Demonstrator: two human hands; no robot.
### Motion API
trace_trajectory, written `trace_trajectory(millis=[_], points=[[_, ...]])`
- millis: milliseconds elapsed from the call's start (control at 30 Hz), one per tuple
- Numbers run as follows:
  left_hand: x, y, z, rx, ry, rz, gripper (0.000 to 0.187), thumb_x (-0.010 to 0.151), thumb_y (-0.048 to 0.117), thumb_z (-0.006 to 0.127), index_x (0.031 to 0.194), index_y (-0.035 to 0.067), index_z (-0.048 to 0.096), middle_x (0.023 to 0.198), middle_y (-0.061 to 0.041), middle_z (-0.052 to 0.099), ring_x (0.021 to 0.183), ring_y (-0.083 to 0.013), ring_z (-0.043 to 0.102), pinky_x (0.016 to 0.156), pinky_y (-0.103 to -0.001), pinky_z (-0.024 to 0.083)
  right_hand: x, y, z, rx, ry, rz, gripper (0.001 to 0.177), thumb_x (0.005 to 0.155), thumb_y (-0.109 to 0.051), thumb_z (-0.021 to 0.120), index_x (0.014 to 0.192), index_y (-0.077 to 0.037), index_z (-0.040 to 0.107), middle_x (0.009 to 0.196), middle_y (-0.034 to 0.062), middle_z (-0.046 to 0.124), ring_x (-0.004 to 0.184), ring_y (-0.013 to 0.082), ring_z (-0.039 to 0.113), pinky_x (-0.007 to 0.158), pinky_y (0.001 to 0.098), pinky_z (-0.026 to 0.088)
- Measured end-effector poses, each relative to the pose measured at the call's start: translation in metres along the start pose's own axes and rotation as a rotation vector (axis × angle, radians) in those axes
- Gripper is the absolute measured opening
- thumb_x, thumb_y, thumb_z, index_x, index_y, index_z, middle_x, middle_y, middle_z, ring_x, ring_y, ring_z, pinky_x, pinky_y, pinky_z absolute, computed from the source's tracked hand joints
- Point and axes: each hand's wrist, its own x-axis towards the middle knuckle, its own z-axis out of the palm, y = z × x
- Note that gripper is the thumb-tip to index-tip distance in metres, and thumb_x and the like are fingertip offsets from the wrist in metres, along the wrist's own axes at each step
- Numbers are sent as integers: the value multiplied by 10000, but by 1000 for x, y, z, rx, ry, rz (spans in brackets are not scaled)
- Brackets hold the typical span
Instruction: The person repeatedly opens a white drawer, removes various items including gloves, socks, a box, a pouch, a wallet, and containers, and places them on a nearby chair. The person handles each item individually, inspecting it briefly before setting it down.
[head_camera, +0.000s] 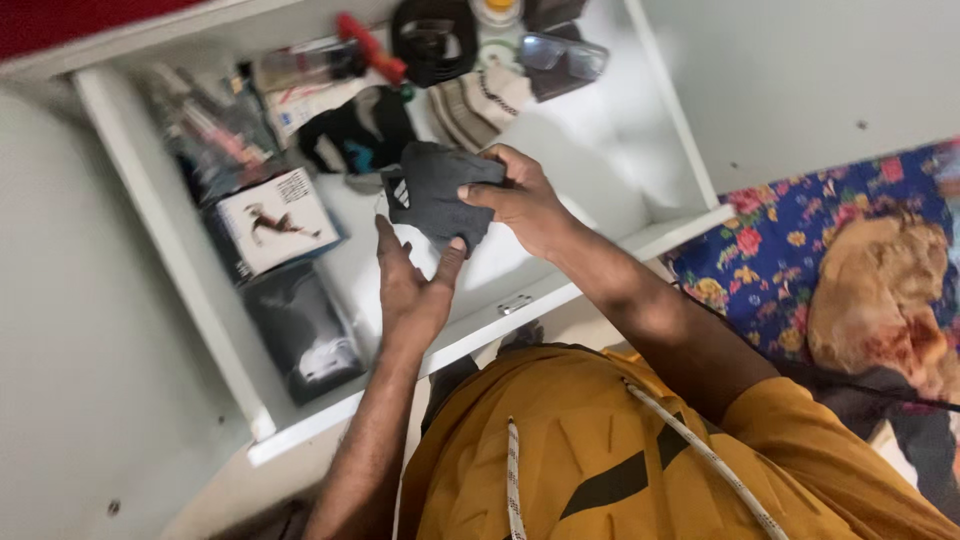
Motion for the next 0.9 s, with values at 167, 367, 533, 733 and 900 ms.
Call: trace_trajectory(millis=[167,367,533,733,900], points=[[-1,30,51,-582,-287,-240,775,946,309,662,1543,17,263,1449,-184,507,1244,-268,591,982,-404,543,-57,-23,-50,167,146,-77,320,887,13,745,1141,-26,554,895,22,615,704,69,526,562,216,424],[-31,68,137,-716,-567,47,410,1033,71,588,1413,-15,459,1315,-142,623,1176,-201,615,1016,-349,525,-146,-32,-123,238,254,-223,372,900,16,721,1204,-51,518,1073,32,603,999,103,599,877,261,529],[-71,86,215,-434,-718,201,329,1038,34,591,1349,-30,504,1255,-133,650,1134,-175,610,1005,-321,505,-228,-28,-199,109,423,-319,472,904,4,722,1330,-34,523,1170,35,625,1091,107,598,952,283,520],[-128,98,306,-172,-939,225,320,1009,111,644,1286,-18,550,1101,-101,695,960,-141,653,821,-274,557,-333,-3,-270,153,592,-296,376,948,-120,740,1285,-32,599,1146,49,706,1068,141,673,978,321,565],[-167,113,374,37,-1166,309,292,1010,141,654,1251,-15,597,1035,-106,722,876,-133,679,731,-276,595,-399,24,-305,327,793,-382,356,931,-122,769,1239,-40,610,1155,64,702,1084,152,677,976,339,567]])
